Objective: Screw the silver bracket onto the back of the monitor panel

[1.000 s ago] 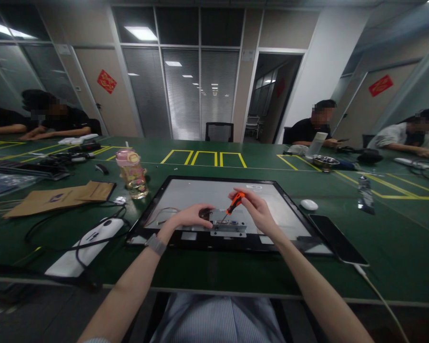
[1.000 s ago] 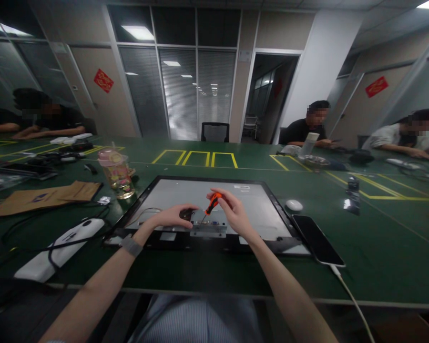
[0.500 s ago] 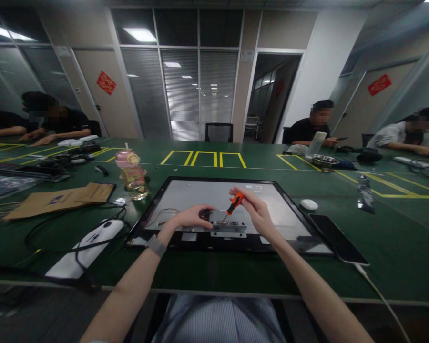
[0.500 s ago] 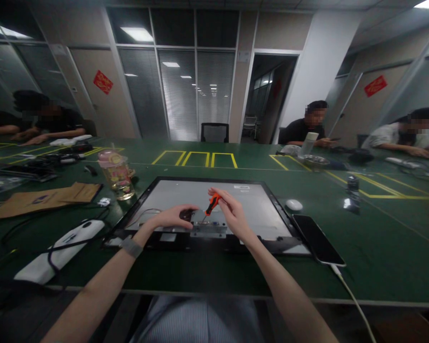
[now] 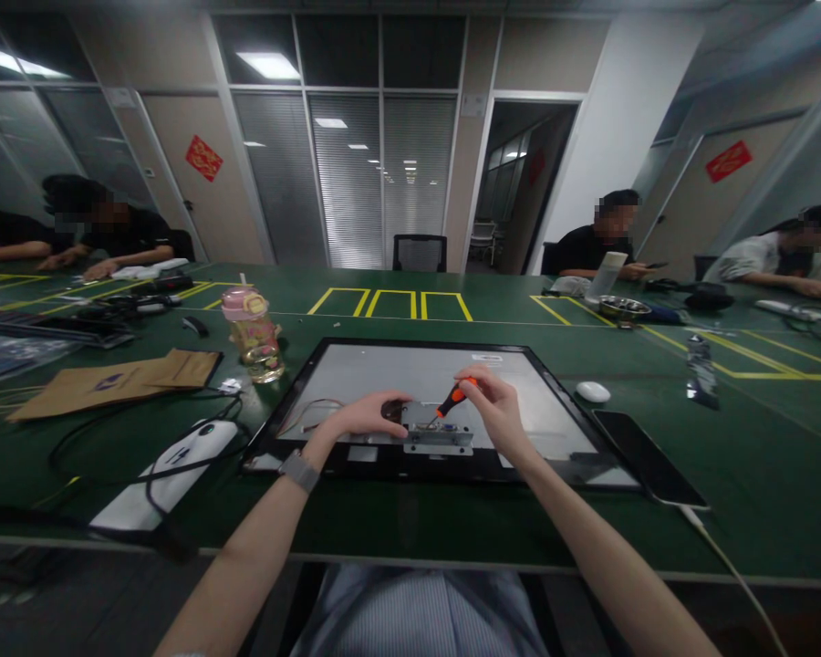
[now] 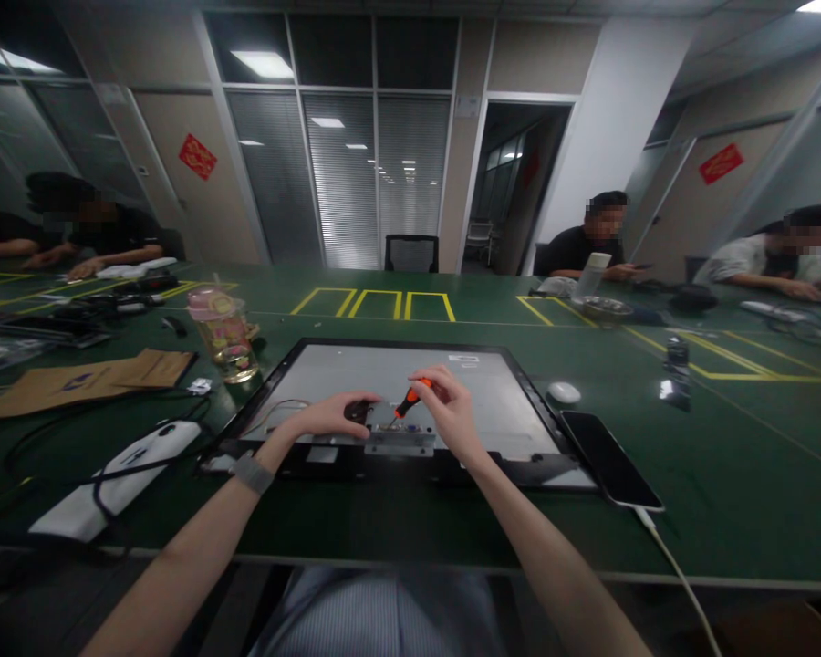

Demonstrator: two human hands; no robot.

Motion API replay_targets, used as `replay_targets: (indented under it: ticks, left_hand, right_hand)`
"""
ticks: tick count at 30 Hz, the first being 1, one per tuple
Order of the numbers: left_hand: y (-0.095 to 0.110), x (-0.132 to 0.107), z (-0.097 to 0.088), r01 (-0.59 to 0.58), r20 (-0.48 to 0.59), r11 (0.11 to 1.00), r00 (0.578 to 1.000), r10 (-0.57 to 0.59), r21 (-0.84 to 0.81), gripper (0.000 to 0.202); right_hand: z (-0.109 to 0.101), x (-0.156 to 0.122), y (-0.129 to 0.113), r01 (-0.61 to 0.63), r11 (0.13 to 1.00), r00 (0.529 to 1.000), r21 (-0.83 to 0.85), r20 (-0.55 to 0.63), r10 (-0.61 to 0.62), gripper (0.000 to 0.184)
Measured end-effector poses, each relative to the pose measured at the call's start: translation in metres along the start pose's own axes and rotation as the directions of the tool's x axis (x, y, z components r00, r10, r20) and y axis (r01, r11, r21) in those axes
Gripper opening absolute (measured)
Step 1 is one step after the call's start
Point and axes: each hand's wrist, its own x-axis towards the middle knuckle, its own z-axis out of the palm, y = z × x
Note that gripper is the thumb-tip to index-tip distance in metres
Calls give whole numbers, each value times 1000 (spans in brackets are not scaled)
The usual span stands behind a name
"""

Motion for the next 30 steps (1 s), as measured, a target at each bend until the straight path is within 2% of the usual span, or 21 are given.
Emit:
replay_targets:
  ticks: [5,12,14,17,23,27,30]
  left_hand:
    - [0,0,1,-1,-11,1000,1000,1,5,71]
    - [3,-1,1,-15,-8,1000,1000,15,3,71]
    - [4,-1,1,-12,-10,1000,1000,12,-1,70]
    - [5,-1,0,1,-14,1000,1000,-1,-14,72]
    - [6,-2,0,0,-4,1000,1000,0,-26,72]
    - [5,-2,-1,-4,-4,1000,1000,4,-18,72]
    - [5,-2,0,2,-2,1000,1000,-2,-9,72]
  right_hand:
    - [0,1,5,-79,985,996,156,51,72,24]
    - [3,1,7,-184,899,981,398,131,143,10]
    - [4,0,5,-231,871,972,433,146,185,13]
    - [5,-1,3,-240,881,968,408,164,188,23]
    - [1,0,-1,-108,962,979,250,197,58,18]
    - [-2,1,-1,-67,977,988,204,151,37,9]
    - [-3,1,-2,-78,980,988,182,144,51,18]
